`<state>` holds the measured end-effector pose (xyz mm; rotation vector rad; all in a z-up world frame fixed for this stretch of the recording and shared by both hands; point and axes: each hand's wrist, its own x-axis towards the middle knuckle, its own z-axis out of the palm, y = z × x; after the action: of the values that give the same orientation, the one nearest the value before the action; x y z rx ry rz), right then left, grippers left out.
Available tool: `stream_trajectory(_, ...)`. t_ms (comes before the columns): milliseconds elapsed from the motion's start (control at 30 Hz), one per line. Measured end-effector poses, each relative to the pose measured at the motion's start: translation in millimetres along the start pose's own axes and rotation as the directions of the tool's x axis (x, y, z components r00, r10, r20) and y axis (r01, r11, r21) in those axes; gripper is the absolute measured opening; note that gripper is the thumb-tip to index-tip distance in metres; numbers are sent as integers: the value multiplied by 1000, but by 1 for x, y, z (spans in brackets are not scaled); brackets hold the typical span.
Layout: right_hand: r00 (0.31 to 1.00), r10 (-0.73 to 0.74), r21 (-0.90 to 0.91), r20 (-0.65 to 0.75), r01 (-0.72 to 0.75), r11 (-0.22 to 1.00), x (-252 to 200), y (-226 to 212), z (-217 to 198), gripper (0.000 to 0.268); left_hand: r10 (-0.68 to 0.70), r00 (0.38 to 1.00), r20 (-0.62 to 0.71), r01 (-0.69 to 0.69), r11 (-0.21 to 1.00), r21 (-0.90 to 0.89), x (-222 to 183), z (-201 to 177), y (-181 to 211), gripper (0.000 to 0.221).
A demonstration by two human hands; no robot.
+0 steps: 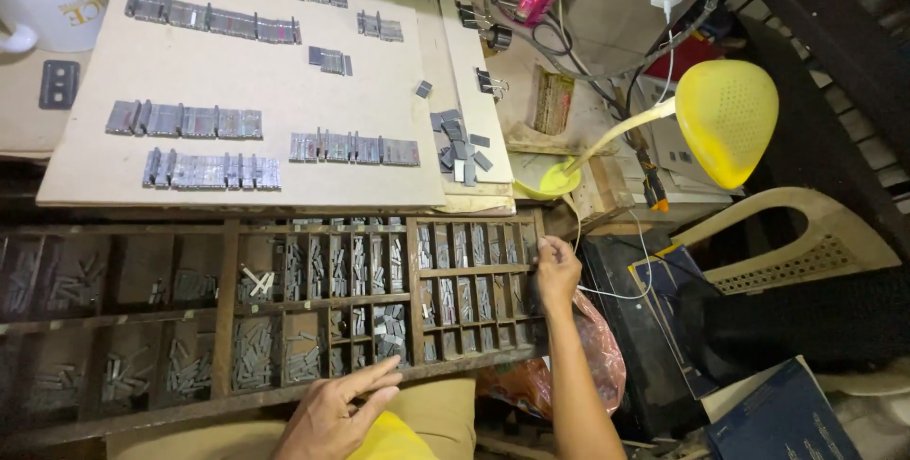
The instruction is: Sorting and organizing individual metal type characters into a wooden type case for letterpress printing.
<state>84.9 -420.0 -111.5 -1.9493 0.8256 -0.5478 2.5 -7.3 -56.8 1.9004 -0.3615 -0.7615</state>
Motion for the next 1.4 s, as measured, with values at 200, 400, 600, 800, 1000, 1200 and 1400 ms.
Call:
stream_trajectory(200,994,-72,-79,-82,65,995,-8,10,1,22,1,1000,-17,-2,1000,-20,4,1,-6,58)
stream_trajectory(400,937,-327,12,123,328,945,-104,-33,-11,24,13,1000,-6,-14,1000,-18,-4,-4,7,55)
stream_trajectory(600,761,-638,200,121,610,766,-174,-62,-22,36,126,990,-67,-130,991,-43,-8,3,5,51)
stream_trajectory(800,744,-661,174,100,641,747,-191,-76,-24,56,162,980,-116,-169,984,-52,-11,3,2,50)
stream_trajectory(1000,748,-658,180,89,638,749,-192,-77,-21,56,153,985,-81,-158,986,-57,-9,2,-1,51)
stream_trajectory(1200,868,-403,-6,291,423,906,-137,-47,-9,17,-13,983,-183,22,999,46,1,-30,-40,46)
stream_trajectory(1400,971,-163,10,172,164,986,-24,-11,21,15,483,585,-652,-54,825,563,11,-42,-143,36)
